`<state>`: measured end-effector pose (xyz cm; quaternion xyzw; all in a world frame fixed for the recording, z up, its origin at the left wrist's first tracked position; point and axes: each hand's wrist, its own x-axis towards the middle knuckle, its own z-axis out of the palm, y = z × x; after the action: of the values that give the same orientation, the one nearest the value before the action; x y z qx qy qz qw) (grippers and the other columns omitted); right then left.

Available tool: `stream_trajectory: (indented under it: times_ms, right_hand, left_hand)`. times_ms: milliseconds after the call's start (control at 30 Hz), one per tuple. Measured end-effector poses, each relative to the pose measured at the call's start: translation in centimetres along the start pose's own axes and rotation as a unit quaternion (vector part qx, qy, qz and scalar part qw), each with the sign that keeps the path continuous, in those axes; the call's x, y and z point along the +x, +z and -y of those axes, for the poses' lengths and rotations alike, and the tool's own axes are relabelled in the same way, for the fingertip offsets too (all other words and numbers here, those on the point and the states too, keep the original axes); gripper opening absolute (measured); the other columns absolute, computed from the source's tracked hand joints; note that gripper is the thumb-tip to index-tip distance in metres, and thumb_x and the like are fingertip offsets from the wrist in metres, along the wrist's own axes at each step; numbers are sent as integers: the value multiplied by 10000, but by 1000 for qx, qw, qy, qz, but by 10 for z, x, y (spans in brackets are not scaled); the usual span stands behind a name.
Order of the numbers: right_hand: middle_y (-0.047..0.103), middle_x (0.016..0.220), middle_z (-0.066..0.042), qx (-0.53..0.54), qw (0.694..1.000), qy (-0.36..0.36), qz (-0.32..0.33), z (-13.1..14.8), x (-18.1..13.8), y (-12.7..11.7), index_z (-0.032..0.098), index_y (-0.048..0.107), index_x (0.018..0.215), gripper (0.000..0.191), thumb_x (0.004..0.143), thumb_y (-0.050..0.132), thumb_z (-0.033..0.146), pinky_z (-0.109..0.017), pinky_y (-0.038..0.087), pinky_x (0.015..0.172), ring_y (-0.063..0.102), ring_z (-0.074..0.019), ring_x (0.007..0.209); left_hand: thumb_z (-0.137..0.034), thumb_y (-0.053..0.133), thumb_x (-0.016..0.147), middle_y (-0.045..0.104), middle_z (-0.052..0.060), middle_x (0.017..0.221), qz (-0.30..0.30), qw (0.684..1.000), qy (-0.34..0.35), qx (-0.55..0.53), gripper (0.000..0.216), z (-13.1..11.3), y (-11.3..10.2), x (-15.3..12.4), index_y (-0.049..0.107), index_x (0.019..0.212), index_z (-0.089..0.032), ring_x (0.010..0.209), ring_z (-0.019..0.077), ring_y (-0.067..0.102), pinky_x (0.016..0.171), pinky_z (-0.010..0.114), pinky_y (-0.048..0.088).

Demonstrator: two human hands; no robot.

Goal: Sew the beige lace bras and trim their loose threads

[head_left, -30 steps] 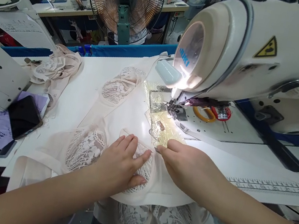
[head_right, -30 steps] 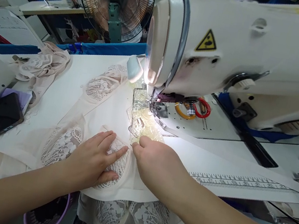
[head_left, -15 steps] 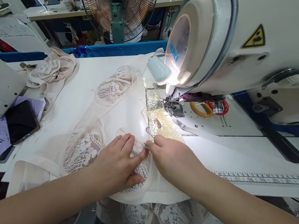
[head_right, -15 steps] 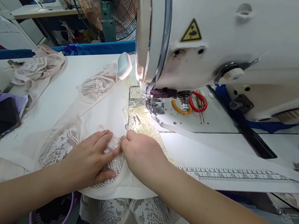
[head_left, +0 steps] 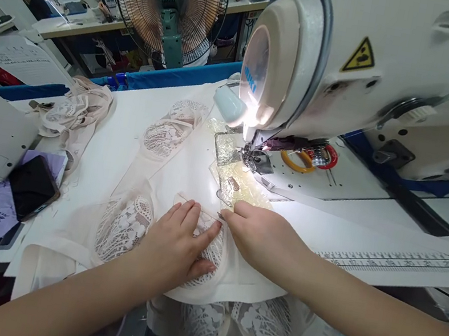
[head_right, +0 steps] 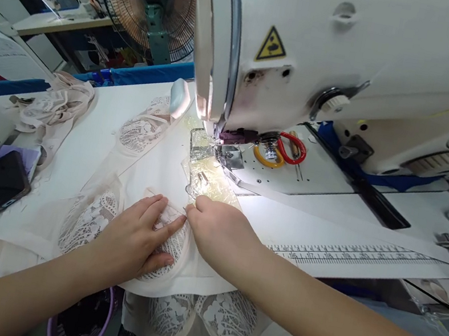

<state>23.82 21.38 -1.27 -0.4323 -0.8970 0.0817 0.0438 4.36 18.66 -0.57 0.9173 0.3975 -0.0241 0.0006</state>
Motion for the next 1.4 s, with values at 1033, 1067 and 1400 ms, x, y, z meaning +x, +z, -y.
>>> stream_trajectory:
  times_ms: [1033,1067,1400]
  right_hand:
    - [547,701,-29,-3,1000,-19,-5,-8,-20,-6,133,631,905,204,798,479,49,-255,226,485,489,-153,581]
    - [546,697,-27,-6,1000,-16,1,-9,-22,-8,133,632,890,206,785,483,37,-255,227,483,487,-151,574]
    - [542,726,-13,58,995,75,-40,-12,-32,-3,172,556,768,137,852,452,143,-238,265,481,498,-137,592]
  left_hand:
    - [-462,445,873,437,153,1371,27,999,15,11,532,2,-1,-1,428,1308,-157,1261,327,383,1007,550,331]
    - [-463,447,872,441,153,1368,26,999,17,11,530,2,-1,0,431,1305,-158,1258,327,387,1006,551,334]
    - [-250,439,868,525,248,1230,-73,997,30,2,367,-21,-15,5,553,1134,-24,1169,338,491,991,536,390]
